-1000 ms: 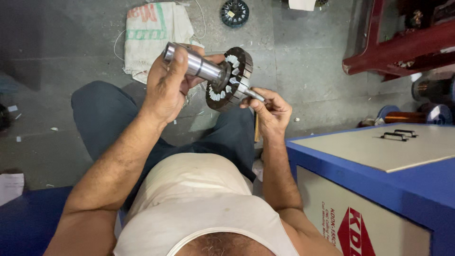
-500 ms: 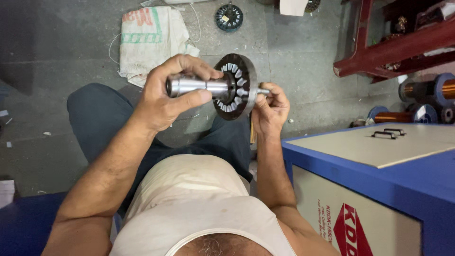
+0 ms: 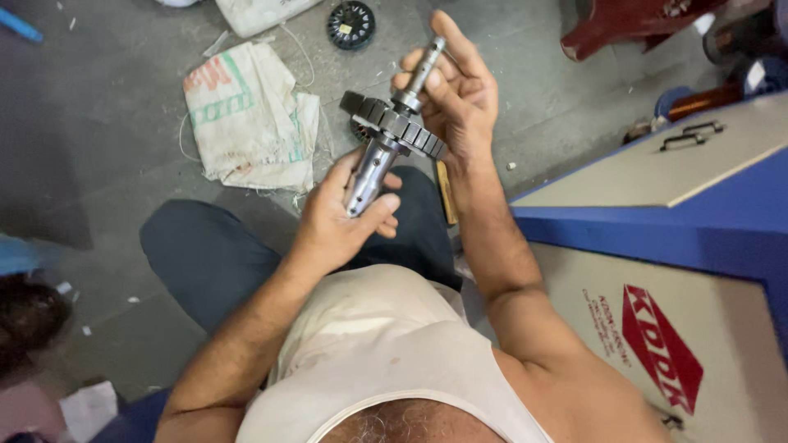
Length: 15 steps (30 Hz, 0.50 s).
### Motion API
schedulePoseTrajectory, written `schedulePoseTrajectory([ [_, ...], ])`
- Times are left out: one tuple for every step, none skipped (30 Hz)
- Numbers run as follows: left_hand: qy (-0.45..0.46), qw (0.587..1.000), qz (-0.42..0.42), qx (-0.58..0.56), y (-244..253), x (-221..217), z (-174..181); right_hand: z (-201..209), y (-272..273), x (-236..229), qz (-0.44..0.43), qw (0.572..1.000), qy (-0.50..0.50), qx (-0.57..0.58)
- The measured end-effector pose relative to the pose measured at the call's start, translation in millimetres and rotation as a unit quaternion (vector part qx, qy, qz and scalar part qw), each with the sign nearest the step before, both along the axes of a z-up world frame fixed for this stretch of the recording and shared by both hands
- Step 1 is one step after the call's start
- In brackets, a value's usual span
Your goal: The person cuts a piece of white tape and applies it to the slots of a motor rotor. They then insert a metal shaft into the rotor and use a hammer to secure it. Finally, the person places the assembled rotor into a machine.
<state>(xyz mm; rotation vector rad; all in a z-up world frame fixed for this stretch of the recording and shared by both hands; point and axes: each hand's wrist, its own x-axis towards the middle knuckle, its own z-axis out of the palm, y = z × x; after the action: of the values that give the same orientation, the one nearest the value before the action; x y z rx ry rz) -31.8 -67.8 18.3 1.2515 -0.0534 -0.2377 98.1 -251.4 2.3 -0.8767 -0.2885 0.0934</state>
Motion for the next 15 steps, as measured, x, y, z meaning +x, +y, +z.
schedulePoseTrajectory([
  [0.004,1.0,-0.008,0.017,-4.9,0.0,2.2,5.4,2.3,0.5,0.003,1.0,-0.001,0.003],
  [0.008,0.999,-0.014,0.034,-8.6,1.1,4.6,9.8,4.0,1.0,0.008,1.0,-0.002,0.006],
  [0.01,0.999,-0.022,0.044,-10.4,3.2,7.0,13.5,4.8,1.5,0.012,1.0,-0.003,0.009],
  [0.014,0.998,-0.028,0.053,-11.4,4.2,9.5,16.5,4.9,2.7,0.022,1.0,-0.011,0.01],
  [0.017,0.997,-0.034,0.062,-11.9,5.1,11.9,18.9,4.7,4.7,0.033,0.999,-0.019,0.011],
  [0.014,0.998,-0.036,0.054,-13.7,7.2,14.3,21.4,3.6,7.0,0.045,0.999,-0.028,0.011],
  [0.011,0.998,-0.038,0.046,-15.0,9.5,16.2,23.2,2.9,8.1,0.043,0.998,-0.041,0.008],
  [0.011,0.999,-0.038,0.037,-15.7,9.5,17.5,23.9,3.0,7.9,0.044,0.998,-0.051,0.006],
  [0.015,0.998,-0.037,0.041,-15.6,9.1,18.5,24.4,3.6,7.0,0.045,0.997,-0.061,0.003],
  [0.017,0.998,-0.037,0.043,-15.8,11.1,19.3,25.7,4.1,7.1,0.048,0.997,-0.056,0.009],
  [0.018,0.998,-0.037,0.046,-15.8,13.1,19.9,26.9,5.0,6.3,0.052,0.997,-0.051,0.015],
  [0.025,0.998,-0.033,0.039,-16.2,13.9,20.1,28.1,5.4,3.9,0.057,0.997,-0.044,0.021],
  [0.033,0.999,-0.029,0.032,-16.2,15.1,20.2,29.8,5.4,1.4,0.059,0.997,-0.046,0.016],
  [0.039,0.999,-0.024,0.025,-16.0,16.4,20.3,31.8,5.5,0.0,0.063,0.997,-0.049,0.011],
  [0.024,0.999,-0.021,0.014,-15.1,16.7,20.6,34.1,6.3,0.0,0.066,0.996,-0.052,0.006],
])
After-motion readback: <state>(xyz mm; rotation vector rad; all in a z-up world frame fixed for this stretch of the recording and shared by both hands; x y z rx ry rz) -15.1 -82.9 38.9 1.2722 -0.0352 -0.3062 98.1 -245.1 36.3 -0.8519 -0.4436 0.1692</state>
